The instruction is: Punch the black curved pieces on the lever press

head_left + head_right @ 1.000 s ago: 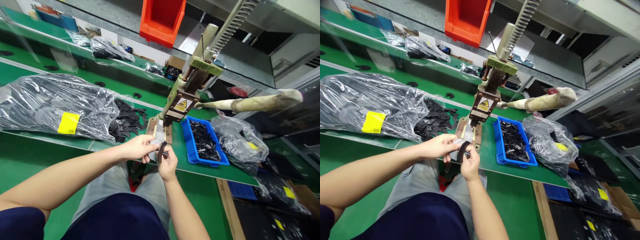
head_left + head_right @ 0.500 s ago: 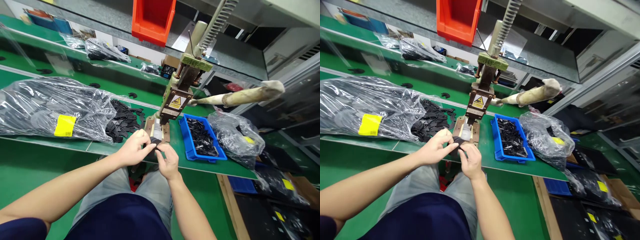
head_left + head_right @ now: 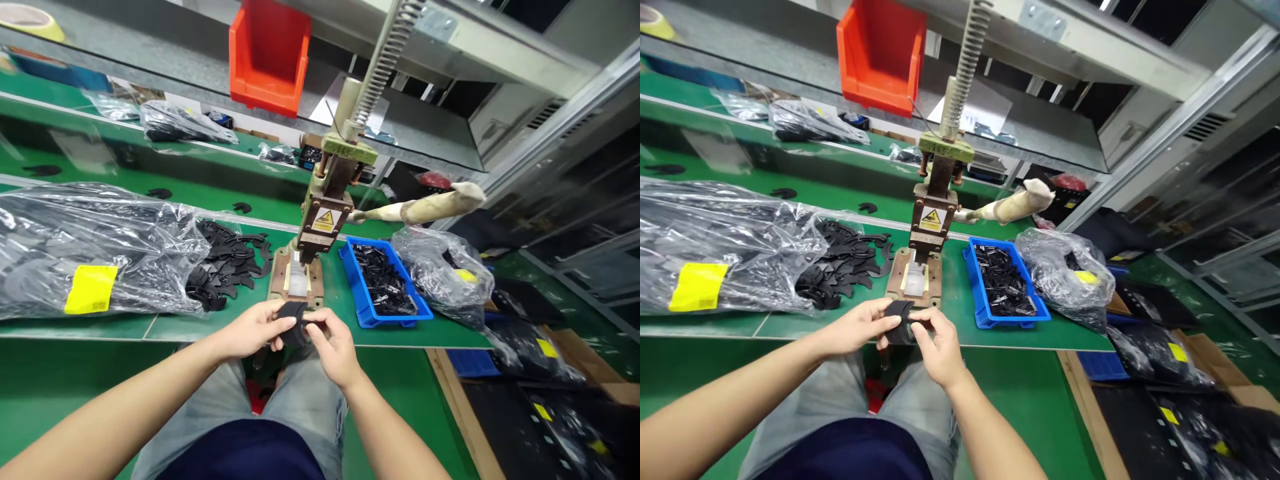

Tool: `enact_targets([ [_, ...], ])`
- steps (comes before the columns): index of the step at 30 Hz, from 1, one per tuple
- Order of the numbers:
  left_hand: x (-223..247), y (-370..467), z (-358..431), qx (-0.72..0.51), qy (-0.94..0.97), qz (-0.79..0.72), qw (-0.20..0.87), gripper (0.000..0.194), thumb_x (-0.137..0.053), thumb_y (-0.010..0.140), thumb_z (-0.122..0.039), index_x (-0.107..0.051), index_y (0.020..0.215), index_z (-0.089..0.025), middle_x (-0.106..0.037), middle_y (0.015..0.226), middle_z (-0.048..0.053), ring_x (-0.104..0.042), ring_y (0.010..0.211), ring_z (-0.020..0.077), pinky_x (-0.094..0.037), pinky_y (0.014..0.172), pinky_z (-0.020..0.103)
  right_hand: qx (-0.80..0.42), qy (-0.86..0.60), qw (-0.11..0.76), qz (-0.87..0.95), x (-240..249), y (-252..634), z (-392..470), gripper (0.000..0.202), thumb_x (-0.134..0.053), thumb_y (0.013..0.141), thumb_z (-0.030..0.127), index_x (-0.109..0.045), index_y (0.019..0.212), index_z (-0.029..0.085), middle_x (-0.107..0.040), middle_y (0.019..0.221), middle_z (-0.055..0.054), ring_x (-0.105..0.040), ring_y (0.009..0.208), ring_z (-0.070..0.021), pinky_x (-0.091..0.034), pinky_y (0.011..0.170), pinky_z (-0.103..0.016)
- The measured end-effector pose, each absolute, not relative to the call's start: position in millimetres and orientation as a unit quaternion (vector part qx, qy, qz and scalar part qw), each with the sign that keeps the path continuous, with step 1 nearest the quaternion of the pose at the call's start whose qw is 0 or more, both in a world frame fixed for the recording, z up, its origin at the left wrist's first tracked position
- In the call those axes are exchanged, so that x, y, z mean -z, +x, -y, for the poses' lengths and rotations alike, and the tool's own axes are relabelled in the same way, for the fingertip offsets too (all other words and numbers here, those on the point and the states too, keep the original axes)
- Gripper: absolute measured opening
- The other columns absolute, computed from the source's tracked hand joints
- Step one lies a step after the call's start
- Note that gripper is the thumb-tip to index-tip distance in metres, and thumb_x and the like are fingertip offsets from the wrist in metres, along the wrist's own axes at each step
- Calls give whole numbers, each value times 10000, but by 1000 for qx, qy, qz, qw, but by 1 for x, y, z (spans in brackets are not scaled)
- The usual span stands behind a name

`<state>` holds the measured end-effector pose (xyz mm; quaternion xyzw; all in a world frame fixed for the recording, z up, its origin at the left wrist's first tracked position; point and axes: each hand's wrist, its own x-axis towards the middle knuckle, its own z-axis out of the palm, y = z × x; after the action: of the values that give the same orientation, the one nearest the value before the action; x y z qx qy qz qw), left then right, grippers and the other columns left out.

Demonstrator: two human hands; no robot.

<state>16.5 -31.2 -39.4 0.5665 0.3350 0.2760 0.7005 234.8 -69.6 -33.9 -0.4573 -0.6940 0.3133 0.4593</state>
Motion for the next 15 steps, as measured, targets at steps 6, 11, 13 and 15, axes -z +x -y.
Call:
enact_targets([
  [6,74,-4,15,-326,677,-465,469,413,-584,947,-633,-622,856,-232,-632,767,-3,-603,719,188,-495,689,292,-335,-516,434,657,15,265,36,217,-600,962,389,-709,996,204,-731,857,-31,-684,749,-150,-575,689,-284],
  [11,106,-18,2,-305,718,-531,331,421,-499,981,-619,-591,785,-259,-593,683,-16,-585,666,208,-469,667,301,-287,-575,409,648,3,302,-28,193,-626,876,354,-721,928,193,-718,779,-12,-643,694,-145,-536,679,-287],
  [13,112,-17,1,-283,744,-512,322,391,-486,1004,-576,-591,790,-265,-610,692,-11,-609,676,218,-473,677,311,-252,-601,397,646,-1,318,-59,191,-624,849,329,-732,914,186,-720,771,-15,-635,688,-147,-524,692,-294],
  [15,113,-14,2,-265,772,-488,311,346,-504,1009,-525,-593,788,-274,-627,703,-7,-627,684,229,-467,681,321,-214,-624,384,646,-6,334,-91,191,-623,838,310,-743,912,181,-729,772,-22,-632,684,-151,-513,696,-300],
])
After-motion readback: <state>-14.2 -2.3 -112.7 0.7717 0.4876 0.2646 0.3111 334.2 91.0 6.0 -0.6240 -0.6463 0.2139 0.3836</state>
